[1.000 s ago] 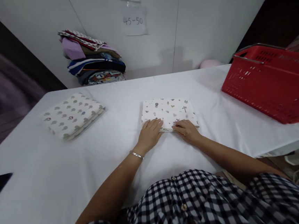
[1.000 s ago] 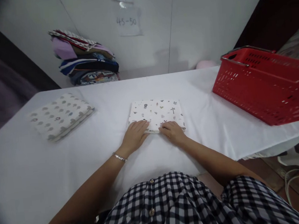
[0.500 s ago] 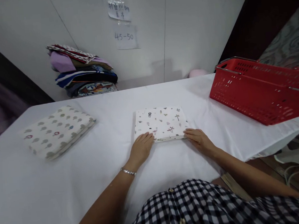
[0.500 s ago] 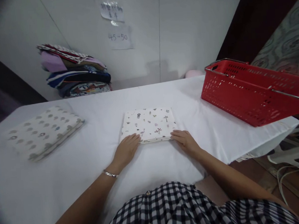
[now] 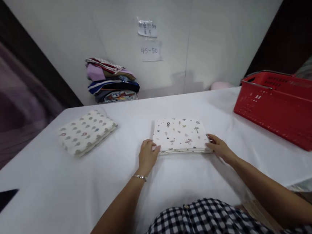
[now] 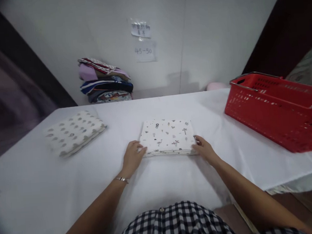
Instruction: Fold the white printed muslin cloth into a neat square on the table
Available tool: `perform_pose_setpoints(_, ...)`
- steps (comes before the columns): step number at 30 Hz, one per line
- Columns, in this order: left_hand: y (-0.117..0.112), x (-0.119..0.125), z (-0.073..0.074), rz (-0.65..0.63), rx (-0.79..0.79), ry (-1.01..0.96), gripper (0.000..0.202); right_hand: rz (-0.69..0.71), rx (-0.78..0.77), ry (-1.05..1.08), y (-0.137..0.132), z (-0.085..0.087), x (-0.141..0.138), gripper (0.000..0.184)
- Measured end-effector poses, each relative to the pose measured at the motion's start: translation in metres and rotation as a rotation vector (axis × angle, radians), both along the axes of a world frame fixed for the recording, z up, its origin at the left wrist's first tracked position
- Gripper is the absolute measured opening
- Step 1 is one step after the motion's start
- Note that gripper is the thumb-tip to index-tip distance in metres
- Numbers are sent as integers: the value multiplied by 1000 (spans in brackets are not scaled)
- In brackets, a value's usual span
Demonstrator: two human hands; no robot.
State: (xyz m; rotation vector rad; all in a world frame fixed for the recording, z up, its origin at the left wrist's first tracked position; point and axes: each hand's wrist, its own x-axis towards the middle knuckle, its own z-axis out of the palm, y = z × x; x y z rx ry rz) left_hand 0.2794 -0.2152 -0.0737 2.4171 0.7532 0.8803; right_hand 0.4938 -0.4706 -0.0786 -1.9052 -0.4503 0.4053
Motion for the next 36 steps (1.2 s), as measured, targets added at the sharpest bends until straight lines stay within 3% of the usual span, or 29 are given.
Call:
perform_pose_setpoints(6,-5,1,-4,74,-191,76,9,47,20,277,0,16,-1,70)
perform_pose_setpoints(9,-18,-2,-1,43,-239,94,9,2,121,250,-2,14,11,67)
perform_pose_setpoints(12,-36,-5,1,-63,-250,115,9,-27,98,133,-8,10,32,61)
perform_pose_setpoints(14,-45,-7,1,-121,-249,132,11,13,-79,-13,-11,9,44,51)
perform_pose_setpoints(17,-51,-8,1,-129,-258,144,14,109,-325,-501,-9,15,47,42)
perform_pose_setpoints(19,-51,-8,2,-117,-271,146,14,202,-311,-819,1,21,36,40)
perform_pose_setpoints(21,-51,-8,2,-108,-280,152,14,327,-209,-963,19,28,15,38)
perform_pose_setpoints(26,-54,-9,2,-103,-274,150,18,582,-88,-1008,79,31,-51,39)
perform_pose_setpoints(29,-54,-12,0,-126,-289,143,20,754,-183,-1060,101,21,-80,46)
perform_pose_setpoints(32,-48,-14,-3,-183,-351,108,21,848,-297,-1118,105,6,-93,50)
perform_pose_setpoints(36,-35,-14,-3,-218,-514,-25,18,829,-318,-1205,92,-8,-96,51)
